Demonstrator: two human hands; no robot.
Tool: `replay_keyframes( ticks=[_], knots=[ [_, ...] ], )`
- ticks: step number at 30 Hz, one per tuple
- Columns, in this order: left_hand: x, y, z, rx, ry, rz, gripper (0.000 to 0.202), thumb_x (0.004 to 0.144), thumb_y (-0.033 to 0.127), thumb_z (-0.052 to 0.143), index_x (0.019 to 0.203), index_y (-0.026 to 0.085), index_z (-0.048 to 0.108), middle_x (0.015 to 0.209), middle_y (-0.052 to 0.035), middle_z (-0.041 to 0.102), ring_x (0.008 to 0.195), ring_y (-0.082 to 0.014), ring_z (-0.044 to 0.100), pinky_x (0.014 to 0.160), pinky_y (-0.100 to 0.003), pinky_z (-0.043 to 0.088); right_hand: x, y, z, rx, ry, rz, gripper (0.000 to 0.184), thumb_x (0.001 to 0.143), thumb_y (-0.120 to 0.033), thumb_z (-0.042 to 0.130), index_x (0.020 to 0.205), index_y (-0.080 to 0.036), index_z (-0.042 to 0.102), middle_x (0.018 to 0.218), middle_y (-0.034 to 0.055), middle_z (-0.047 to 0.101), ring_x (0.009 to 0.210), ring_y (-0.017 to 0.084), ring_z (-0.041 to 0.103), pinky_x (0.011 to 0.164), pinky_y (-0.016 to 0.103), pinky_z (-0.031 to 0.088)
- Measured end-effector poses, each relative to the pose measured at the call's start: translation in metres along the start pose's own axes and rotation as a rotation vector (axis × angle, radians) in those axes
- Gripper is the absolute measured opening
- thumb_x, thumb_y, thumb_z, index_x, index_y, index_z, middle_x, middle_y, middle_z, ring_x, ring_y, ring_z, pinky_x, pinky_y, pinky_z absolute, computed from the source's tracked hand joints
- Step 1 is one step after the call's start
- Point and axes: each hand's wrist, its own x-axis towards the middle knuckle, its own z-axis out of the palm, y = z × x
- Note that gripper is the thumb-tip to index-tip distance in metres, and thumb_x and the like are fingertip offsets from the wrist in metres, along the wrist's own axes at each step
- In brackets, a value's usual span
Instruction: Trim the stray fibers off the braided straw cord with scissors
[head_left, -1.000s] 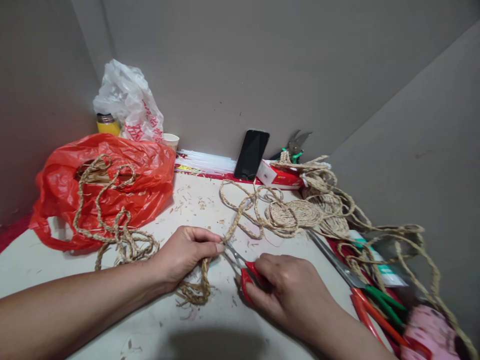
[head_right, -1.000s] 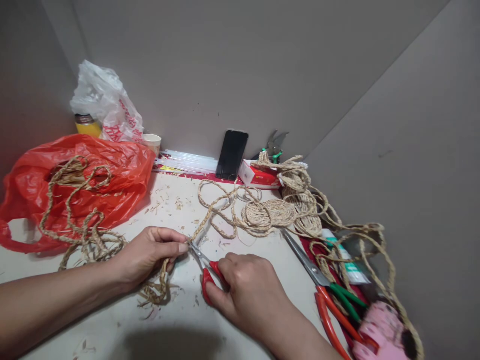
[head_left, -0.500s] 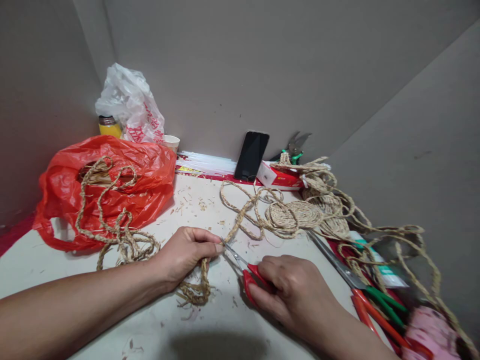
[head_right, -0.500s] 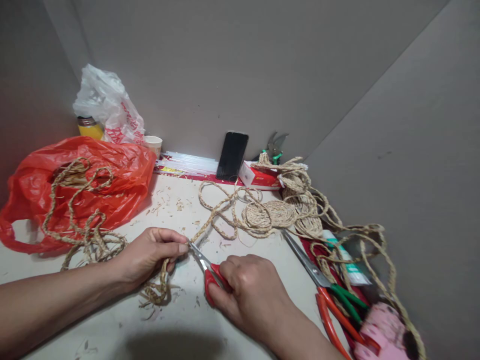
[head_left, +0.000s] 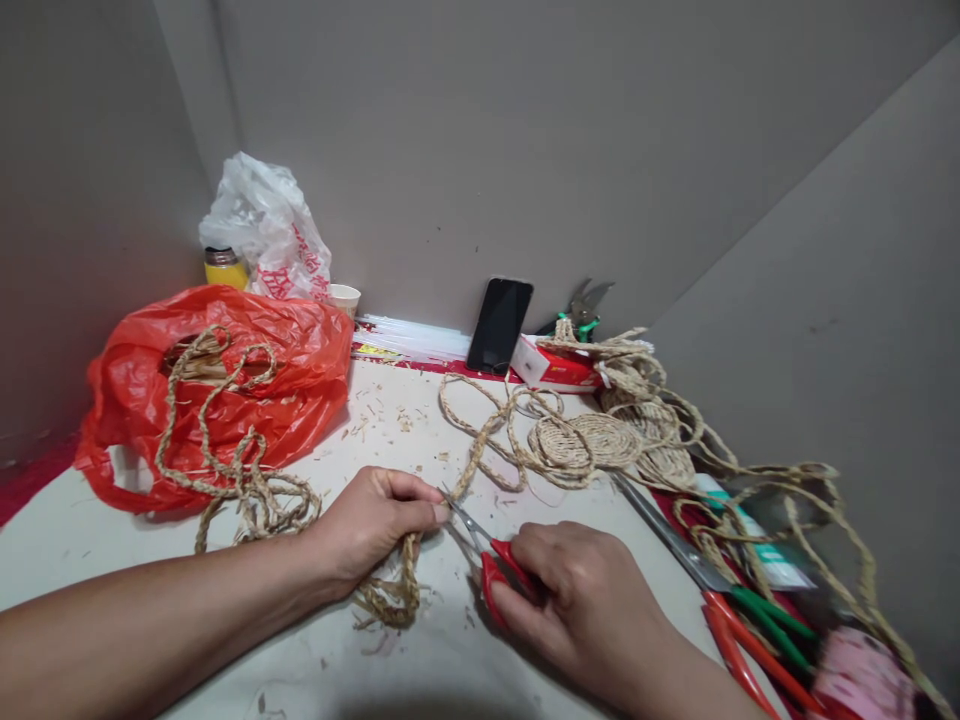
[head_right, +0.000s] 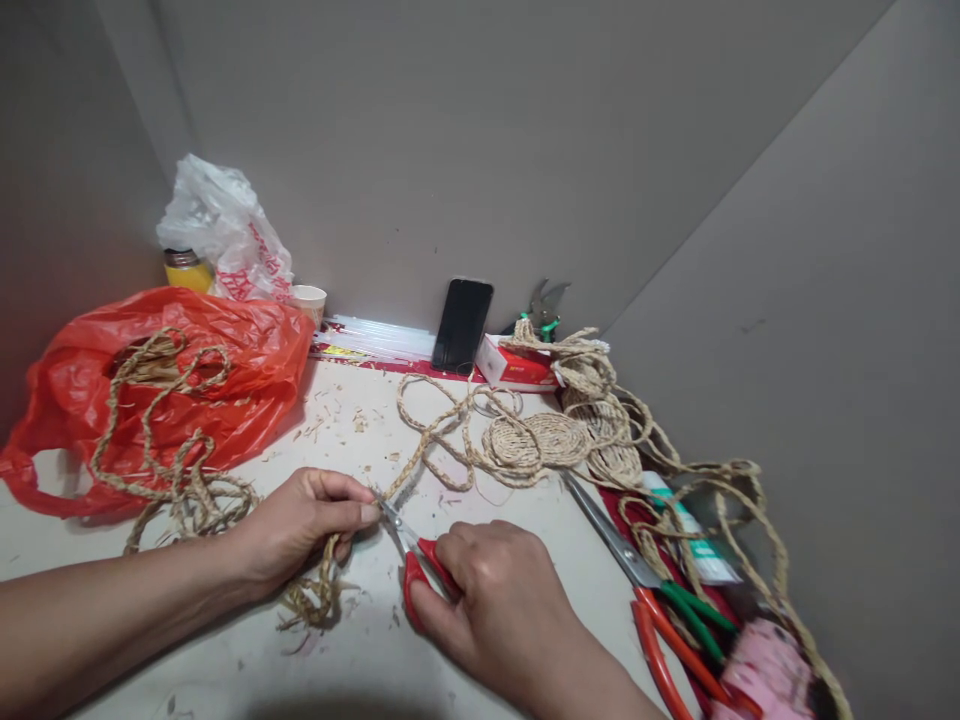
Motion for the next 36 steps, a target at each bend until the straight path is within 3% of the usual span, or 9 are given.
replay_keyframes(
  ticks=[19,26,36],
  knots=[
    [-0.0007,0.0012,-0.0012,-0.002,-0.006,-0.01,0.022,0.053,0.025,0.078,0.068,0.013,0.067,0.052,0.0027,0.058,0.042,-0.0057,0.043,0.046,-0.022,0.026,-0.0008,0.0023,-0.0021,0.032,0.034,-0.026,0.031,0.08,-0.027,0.05,0.051,-0.02,0.045,0.047,-0.0024,0.048,0.044,0.01,0.04,0.05,0.026,0.022],
    [-0.0008,0.0015,0.0003,-0.003,-0.014,0.003,0.02,0.053,0.025,0.078,0.065,0.013,0.066,0.051,0.0026,0.057,0.043,-0.0058,0.042,0.047,-0.022,0.027,0.0016,-0.0004,-0.0029,0.057,-0.054,0.025,0.026,0.079,-0.027,0.051,0.054,-0.02,0.046,0.05,-0.0021,0.049,0.046,0.01,0.04,0.051,0.026,0.023],
    [-0.001,0.0012,-0.0001,-0.004,-0.031,0.003,0.021,0.053,0.025,0.078,0.064,0.013,0.065,0.05,0.0038,0.057,0.04,-0.0053,0.043,0.045,-0.022,0.027,0.0014,-0.001,-0.0044,0.119,0.037,0.032,0.03,0.071,-0.023,0.052,0.05,-0.02,0.031,0.045,-0.0043,0.042,0.043,0.007,0.034,0.048,0.025,0.02]
  ],
)
